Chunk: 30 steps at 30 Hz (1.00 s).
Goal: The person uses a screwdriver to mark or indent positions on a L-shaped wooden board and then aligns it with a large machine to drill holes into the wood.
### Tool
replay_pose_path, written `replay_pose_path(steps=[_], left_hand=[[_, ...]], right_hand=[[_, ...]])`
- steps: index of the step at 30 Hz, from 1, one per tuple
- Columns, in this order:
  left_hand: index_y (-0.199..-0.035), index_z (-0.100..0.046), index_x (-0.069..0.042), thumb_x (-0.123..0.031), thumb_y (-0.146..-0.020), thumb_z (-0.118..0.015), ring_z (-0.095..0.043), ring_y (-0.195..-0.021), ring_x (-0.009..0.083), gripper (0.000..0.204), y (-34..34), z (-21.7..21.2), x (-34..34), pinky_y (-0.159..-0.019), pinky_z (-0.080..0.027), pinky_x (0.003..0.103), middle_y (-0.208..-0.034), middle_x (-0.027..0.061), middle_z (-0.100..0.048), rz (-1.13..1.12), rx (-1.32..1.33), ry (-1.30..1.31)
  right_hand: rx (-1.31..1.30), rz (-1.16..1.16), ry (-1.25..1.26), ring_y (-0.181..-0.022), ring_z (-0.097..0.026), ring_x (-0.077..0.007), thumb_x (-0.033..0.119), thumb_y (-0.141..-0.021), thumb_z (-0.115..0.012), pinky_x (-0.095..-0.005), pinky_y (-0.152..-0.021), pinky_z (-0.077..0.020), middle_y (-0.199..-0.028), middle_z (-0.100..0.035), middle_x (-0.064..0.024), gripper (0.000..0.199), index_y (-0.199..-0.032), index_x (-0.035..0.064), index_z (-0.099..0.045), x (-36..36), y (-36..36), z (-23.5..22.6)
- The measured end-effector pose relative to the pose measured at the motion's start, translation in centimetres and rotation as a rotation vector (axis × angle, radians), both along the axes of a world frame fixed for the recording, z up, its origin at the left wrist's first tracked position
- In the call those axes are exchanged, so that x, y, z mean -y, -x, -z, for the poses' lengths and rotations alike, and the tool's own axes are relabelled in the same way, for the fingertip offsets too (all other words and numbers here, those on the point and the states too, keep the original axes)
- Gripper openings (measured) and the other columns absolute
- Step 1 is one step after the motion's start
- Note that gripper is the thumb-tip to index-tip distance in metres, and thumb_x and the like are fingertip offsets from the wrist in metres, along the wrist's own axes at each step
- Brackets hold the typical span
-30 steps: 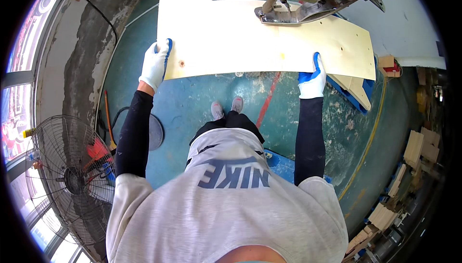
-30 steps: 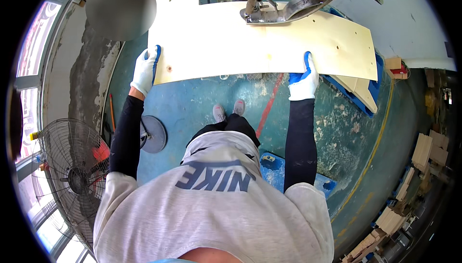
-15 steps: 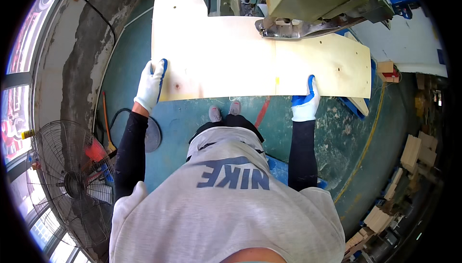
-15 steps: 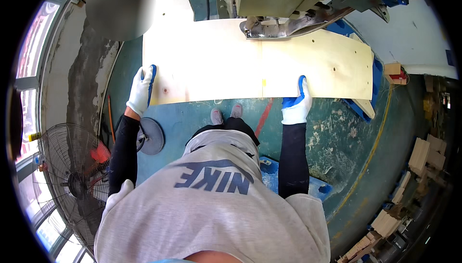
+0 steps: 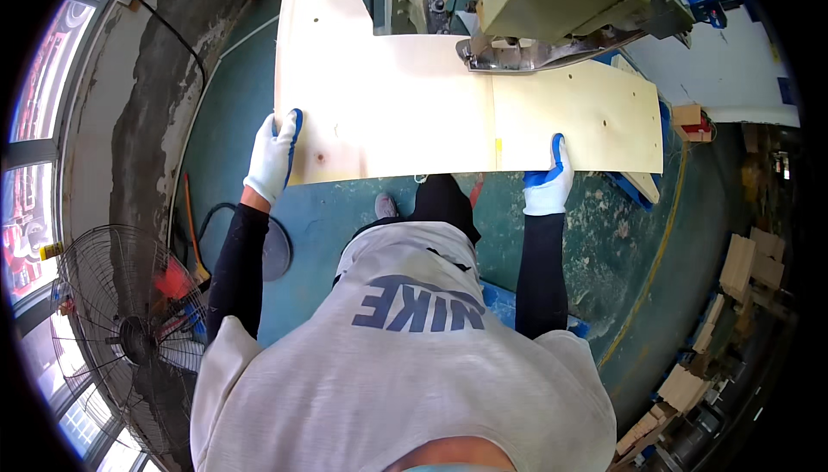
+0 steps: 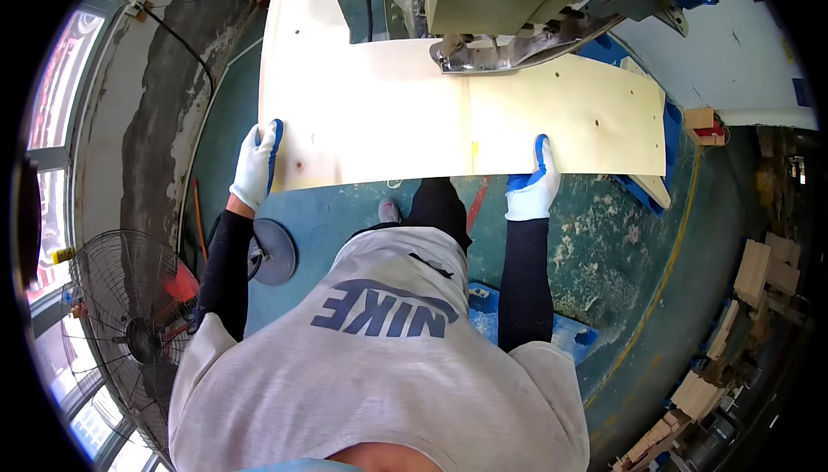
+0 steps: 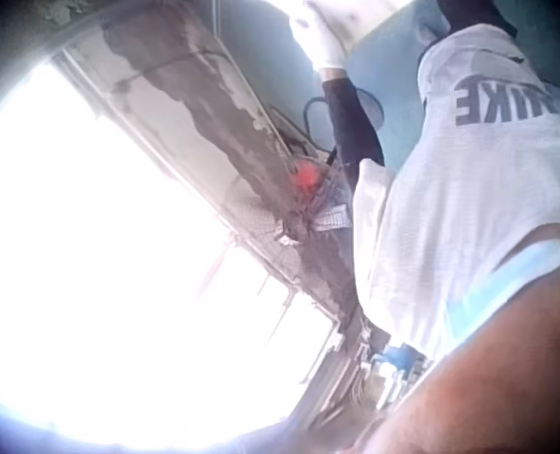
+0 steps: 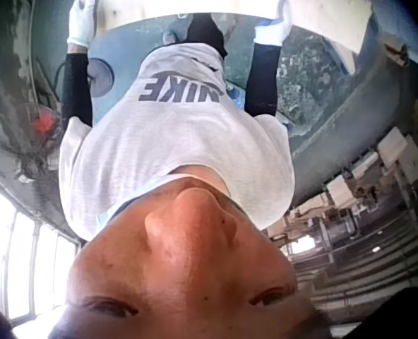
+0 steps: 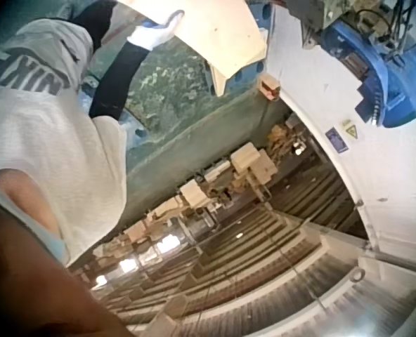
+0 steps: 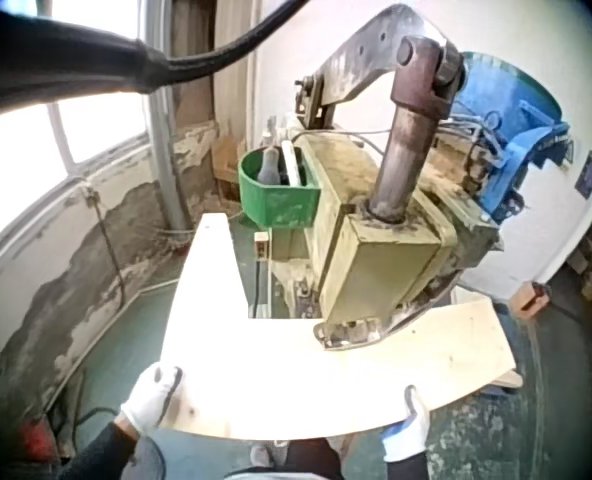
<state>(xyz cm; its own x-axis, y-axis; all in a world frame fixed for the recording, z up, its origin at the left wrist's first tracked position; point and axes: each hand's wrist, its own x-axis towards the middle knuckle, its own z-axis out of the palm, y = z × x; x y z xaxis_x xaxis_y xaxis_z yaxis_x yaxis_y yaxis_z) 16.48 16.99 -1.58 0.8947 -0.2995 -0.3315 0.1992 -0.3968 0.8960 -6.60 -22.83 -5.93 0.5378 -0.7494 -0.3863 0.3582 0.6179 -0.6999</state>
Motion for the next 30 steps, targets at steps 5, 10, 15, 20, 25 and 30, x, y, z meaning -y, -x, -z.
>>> replay_pose_path(steps=[5, 10, 15, 20, 25, 30], left_hand=[[-0.121, -0.058, 0.009, -0.037, -0.103, -0.06, -0.059, -0.085, 0.0127, 0.049, 0.2, 0.5, 0.8, -0.078, -0.05, 0.026, -0.099, 0.0095, -0.067, -0.038, 0.085, -0.004], [-0.112, -0.06, 0.006, -0.035, -0.103, -0.061, -0.055, -0.079, 0.0089, 0.043, 0.0, -0.1, 0.8, -0.072, -0.048, 0.027, -0.09, 0.0037, -0.065, -0.076, 0.122, 0.115], [-0.114, -0.06, 0.007, -0.031, -0.104, -0.06, -0.053, -0.078, 0.0082, 0.04, 2.7, 0.2, 1.0, -0.07, -0.047, 0.026, -0.09, 0.0032, -0.064, -0.131, 0.21, 0.067], [-0.118, -0.061, 0.005, -0.023, -0.104, -0.059, -0.055, -0.082, 0.006, 0.032, 6.4, 1.1, -5.0, -0.073, -0.048, 0.024, -0.096, 0.0022, -0.066, -0.173, 0.128, 0.107], [-0.113, -0.062, 0.005, -0.027, -0.104, -0.058, -0.054, -0.079, 0.006, 0.033, 9.3, 1.8, -14.1, -0.072, -0.046, 0.024, -0.092, 0.0014, -0.065, -0.289, 0.111, 0.024], [-0.11, -0.064, 0.003, -0.031, -0.105, -0.057, -0.051, -0.082, 0.0035, 0.035, 8.2, 0.4, -16.5, -0.072, -0.044, 0.022, -0.092, -0.0036, -0.061, -0.304, 0.113, -0.012]], right_hand=[[0.016, 0.046, -0.026, -0.111, -0.066, -0.0233, 0.019, -0.101, -0.061, -0.0381, -0.097, -0.0545, -0.123, -0.067, -0.0111, 0.035, -0.129, -0.0015, -0.059, 0.9, -0.2, 0.5], [0.011, -0.001, -0.021, -0.121, -0.062, -0.0254, 0.028, -0.104, -0.057, -0.0415, -0.102, -0.0518, -0.131, -0.064, -0.0106, 0.041, -0.135, 0.0019, -0.055, 1.2, -0.9, 1.3], [0.161, -0.09, 0.01, -0.126, -0.057, -0.0274, 0.038, -0.105, -0.053, -0.0458, -0.107, -0.0467, -0.138, -0.059, -0.01, 0.049, -0.141, 0.0048, -0.05, 3.9, 0.8, 0.1], [0.086, -0.139, -0.04, -0.124, -0.059, -0.028, 0.037, -0.105, -0.051, -0.0447, -0.105, -0.0479, -0.137, -0.06, -0.0114, 0.05, -0.142, 0.0037, -0.05, -0.1, 3.9, -0.1], [0.039, -0.247, -0.206, -0.124, -0.059, -0.0278, 0.04, -0.105, -0.05, -0.0448, -0.105, -0.0484, -0.137, -0.06, -0.0117, 0.05, -0.14, 0.004, -0.051, -6.4, 5.6, 0.6], [0.024, -0.262, -0.217, -0.116, -0.063, -0.0226, 0.035, -0.105, -0.055, -0.0389, -0.097, -0.0517, -0.128, -0.065, -0.0083, 0.042, -0.135, 0.0057, -0.056, -7.4, 2.6, 1.0]])
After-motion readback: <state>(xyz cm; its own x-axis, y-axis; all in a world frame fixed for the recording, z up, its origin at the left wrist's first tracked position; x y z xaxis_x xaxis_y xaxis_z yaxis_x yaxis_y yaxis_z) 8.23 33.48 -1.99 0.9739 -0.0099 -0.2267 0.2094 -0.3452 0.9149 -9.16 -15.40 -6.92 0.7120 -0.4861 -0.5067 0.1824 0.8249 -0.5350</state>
